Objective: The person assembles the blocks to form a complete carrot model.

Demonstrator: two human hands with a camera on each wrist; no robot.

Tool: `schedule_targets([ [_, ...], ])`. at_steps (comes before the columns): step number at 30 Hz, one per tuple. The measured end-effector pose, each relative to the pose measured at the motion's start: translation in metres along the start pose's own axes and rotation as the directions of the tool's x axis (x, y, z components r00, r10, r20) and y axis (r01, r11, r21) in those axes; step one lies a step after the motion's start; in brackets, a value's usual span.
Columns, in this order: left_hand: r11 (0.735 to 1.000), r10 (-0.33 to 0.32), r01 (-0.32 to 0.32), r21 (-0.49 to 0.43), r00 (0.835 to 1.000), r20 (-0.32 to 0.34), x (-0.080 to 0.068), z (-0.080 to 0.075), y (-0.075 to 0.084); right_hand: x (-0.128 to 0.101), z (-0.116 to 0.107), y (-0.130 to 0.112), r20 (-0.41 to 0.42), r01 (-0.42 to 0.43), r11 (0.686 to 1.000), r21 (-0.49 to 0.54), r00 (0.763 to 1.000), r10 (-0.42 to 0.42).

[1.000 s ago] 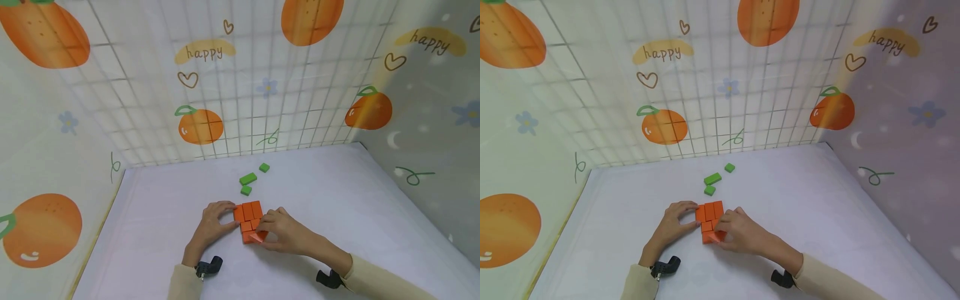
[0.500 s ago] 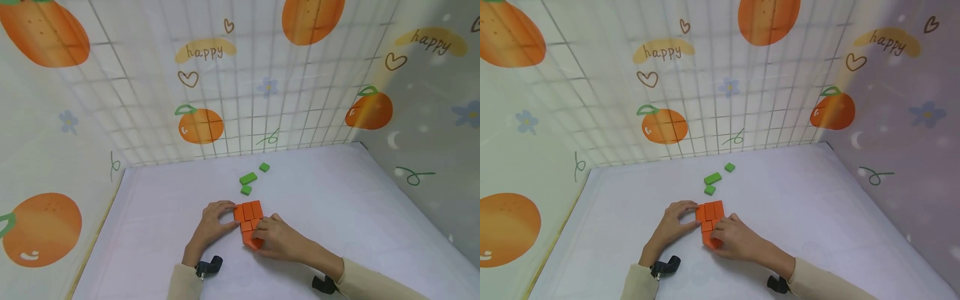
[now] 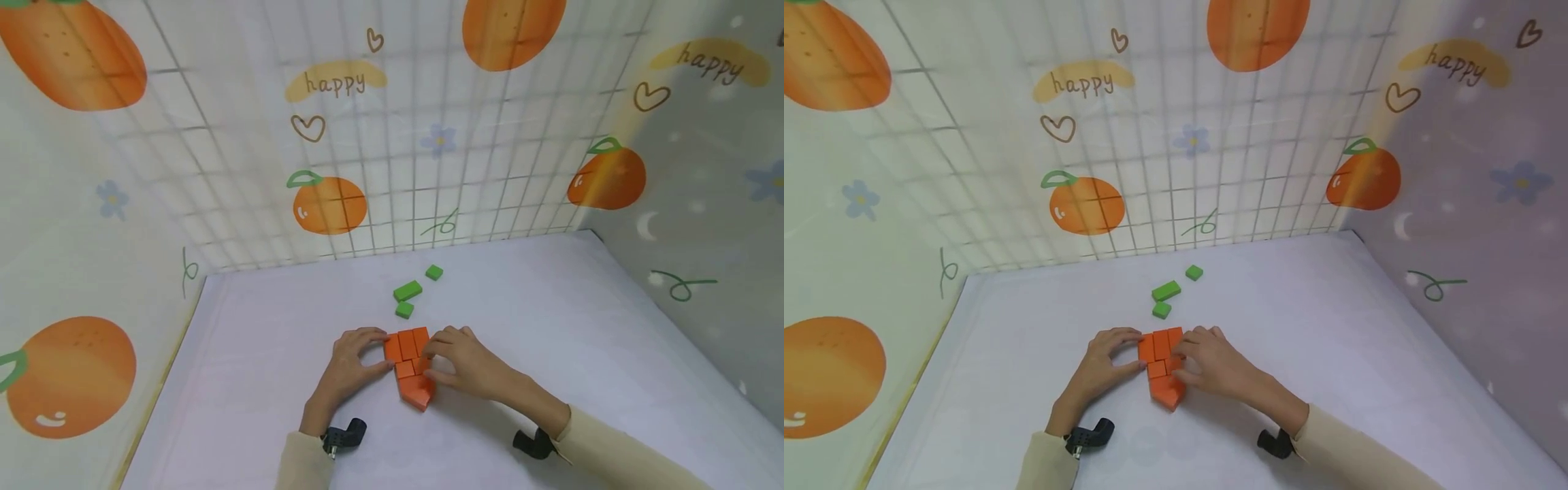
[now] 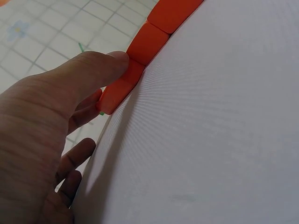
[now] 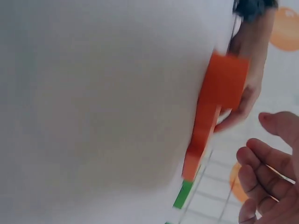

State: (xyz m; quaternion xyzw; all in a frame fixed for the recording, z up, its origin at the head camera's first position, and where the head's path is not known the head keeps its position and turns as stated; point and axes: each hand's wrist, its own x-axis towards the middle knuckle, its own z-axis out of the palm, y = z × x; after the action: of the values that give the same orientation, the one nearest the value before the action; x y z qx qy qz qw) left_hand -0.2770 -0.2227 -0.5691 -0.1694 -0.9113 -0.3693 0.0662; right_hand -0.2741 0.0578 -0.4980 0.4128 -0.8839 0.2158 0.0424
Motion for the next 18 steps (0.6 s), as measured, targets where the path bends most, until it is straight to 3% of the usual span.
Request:
schedule_targets([
  [10, 1.0, -0.026, 0.026, -0.001, 1.0, 0.011, 0.001, 0.0, -0.001, 0.064, -0.002, 0.061, -0.073, -0.083, 0.996, -0.039, 0.994, 0.08],
  [18, 1.0, -0.003, 0.003, -0.006, 1.0, -0.009, 0.0, 0.0, 0.002, 0.109, 0.009, 0.097, -0.002, -0.174, 0.979, -0.109, 0.985, 0.175],
])
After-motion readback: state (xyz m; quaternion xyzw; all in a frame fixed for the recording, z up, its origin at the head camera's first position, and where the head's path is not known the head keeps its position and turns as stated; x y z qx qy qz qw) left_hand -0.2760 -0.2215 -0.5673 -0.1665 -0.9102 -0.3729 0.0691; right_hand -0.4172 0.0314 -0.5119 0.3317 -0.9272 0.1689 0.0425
